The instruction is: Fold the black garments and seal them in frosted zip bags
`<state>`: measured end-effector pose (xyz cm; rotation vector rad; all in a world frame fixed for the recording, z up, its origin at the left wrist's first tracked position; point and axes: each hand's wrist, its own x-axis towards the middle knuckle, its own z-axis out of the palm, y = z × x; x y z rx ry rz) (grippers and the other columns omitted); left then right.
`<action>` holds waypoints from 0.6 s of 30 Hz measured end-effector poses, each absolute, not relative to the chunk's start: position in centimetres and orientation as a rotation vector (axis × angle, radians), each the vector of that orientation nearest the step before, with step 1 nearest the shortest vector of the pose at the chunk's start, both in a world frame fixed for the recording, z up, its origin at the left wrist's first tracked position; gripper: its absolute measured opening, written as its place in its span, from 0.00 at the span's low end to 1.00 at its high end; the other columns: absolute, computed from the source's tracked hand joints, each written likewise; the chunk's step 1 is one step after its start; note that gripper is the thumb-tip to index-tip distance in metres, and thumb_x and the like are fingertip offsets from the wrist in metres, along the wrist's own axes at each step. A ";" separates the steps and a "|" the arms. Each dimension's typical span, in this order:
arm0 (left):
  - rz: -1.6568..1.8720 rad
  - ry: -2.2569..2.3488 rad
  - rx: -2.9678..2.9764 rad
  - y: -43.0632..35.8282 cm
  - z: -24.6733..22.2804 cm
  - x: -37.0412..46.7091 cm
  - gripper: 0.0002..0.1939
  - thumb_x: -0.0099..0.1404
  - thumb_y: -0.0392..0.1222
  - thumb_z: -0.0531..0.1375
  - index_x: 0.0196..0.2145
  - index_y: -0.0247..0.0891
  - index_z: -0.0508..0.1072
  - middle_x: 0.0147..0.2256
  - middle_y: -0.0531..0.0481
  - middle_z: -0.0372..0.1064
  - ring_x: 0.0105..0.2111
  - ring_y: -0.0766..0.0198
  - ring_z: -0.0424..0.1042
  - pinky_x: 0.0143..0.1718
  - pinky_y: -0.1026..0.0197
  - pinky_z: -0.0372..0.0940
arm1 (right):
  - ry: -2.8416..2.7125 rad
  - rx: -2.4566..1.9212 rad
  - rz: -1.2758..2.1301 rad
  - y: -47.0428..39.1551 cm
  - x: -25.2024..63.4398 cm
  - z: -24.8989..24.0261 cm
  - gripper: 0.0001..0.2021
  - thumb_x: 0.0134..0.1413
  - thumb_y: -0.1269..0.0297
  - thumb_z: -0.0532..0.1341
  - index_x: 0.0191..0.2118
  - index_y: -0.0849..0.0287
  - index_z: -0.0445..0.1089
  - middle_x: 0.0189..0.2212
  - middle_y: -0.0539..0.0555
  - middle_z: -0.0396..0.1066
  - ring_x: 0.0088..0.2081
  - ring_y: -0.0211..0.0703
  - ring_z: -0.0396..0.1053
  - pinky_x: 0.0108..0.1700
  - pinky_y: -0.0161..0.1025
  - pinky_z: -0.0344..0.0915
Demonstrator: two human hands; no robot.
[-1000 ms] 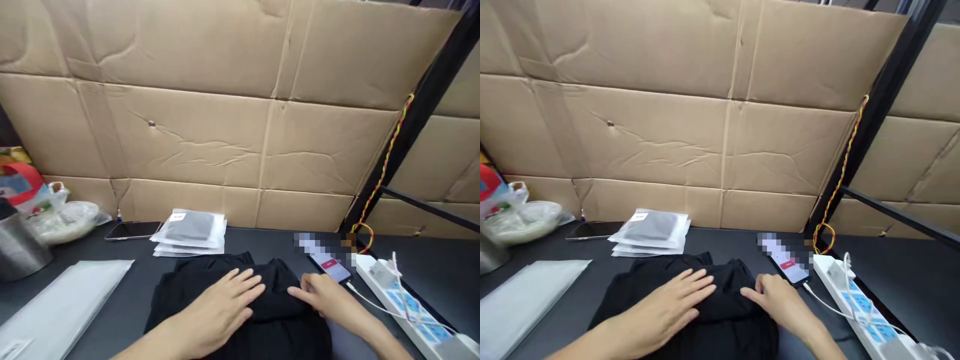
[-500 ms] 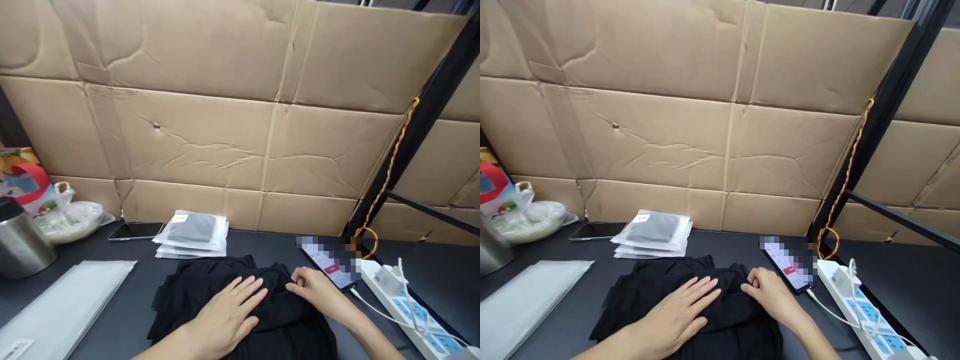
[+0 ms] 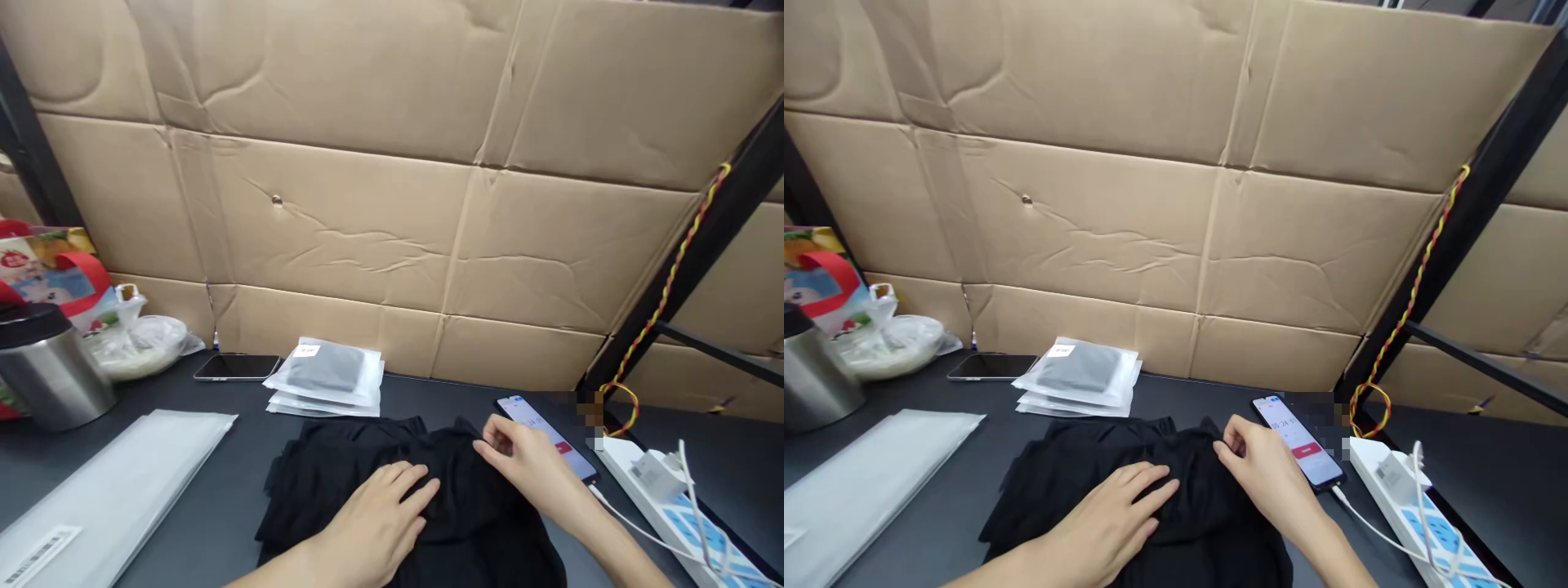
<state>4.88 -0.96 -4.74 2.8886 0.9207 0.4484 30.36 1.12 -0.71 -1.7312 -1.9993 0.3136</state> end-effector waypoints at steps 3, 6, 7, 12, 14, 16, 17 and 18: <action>0.526 0.889 2.896 -0.8 -4.9 4.9 0.24 0.68 0.33 0.55 0.61 0.38 0.61 0.59 0.42 0.63 0.56 0.49 0.64 0.56 0.46 0.64 | -2.035 -1.712 0.381 1.0 27.6 1.5 0.09 0.54 0.61 0.56 0.24 0.55 0.59 0.20 0.46 0.66 0.25 0.39 0.64 0.28 0.34 0.55; 0.573 0.854 2.862 -0.8 -4.4 4.7 0.20 0.68 0.36 0.56 0.58 0.36 0.64 0.57 0.40 0.65 0.56 0.50 0.65 0.56 0.48 0.64 | -2.127 -1.659 0.441 1.6 24.0 3.1 0.07 0.52 0.63 0.57 0.24 0.55 0.62 0.22 0.47 0.69 0.25 0.38 0.66 0.28 0.32 0.55; 0.563 0.845 2.841 -0.9 -4.0 4.4 0.18 0.69 0.38 0.56 0.56 0.36 0.66 0.55 0.40 0.66 0.56 0.50 0.65 0.57 0.49 0.63 | -2.156 -1.644 0.460 1.9 22.7 3.3 0.06 0.51 0.64 0.57 0.25 0.56 0.64 0.23 0.47 0.70 0.26 0.37 0.66 0.28 0.32 0.54; 0.497 0.960 2.772 -1.6 -1.5 0.7 0.09 0.70 0.36 0.54 0.44 0.40 0.73 0.46 0.47 0.73 0.53 0.55 0.69 0.62 0.47 0.55 | -2.273 -1.625 0.513 2.7 16.8 2.0 0.03 0.43 0.68 0.62 0.23 0.57 0.69 0.23 0.51 0.73 0.26 0.42 0.69 0.26 0.33 0.55; 0.477 1.030 2.762 -1.7 -1.3 -1.7 0.12 0.70 0.35 0.53 0.48 0.43 0.72 0.47 0.50 0.74 0.54 0.56 0.68 0.63 0.46 0.54 | -2.312 -1.605 0.532 2.5 15.2 1.0 0.04 0.44 0.69 0.62 0.22 0.58 0.70 0.22 0.54 0.74 0.26 0.45 0.71 0.28 0.35 0.56; 0.476 1.116 2.737 -1.5 -1.7 -4.0 0.16 0.70 0.35 0.52 0.52 0.47 0.69 0.49 0.53 0.73 0.55 0.56 0.67 0.62 0.46 0.56 | -2.331 -1.555 0.563 2.2 14.6 0.1 0.07 0.48 0.67 0.61 0.22 0.59 0.71 0.22 0.55 0.74 0.28 0.46 0.72 0.29 0.35 0.58; 0.482 1.167 2.723 -1.3 -2.0 -5.0 0.16 0.70 0.36 0.52 0.53 0.48 0.69 0.50 0.54 0.73 0.56 0.56 0.67 0.61 0.46 0.57 | -2.326 -1.523 0.582 2.1 14.7 -0.1 0.09 0.51 0.65 0.61 0.23 0.59 0.71 0.23 0.54 0.74 0.28 0.45 0.72 0.29 0.35 0.58; 0.489 1.212 2.714 -1.2 -2.3 -5.7 0.17 0.71 0.36 0.52 0.54 0.48 0.68 0.51 0.54 0.72 0.56 0.56 0.67 0.60 0.46 0.58 | -2.307 -1.496 0.599 2.0 15.2 -0.3 0.10 0.54 0.62 0.60 0.24 0.58 0.71 0.24 0.53 0.75 0.28 0.43 0.72 0.29 0.34 0.58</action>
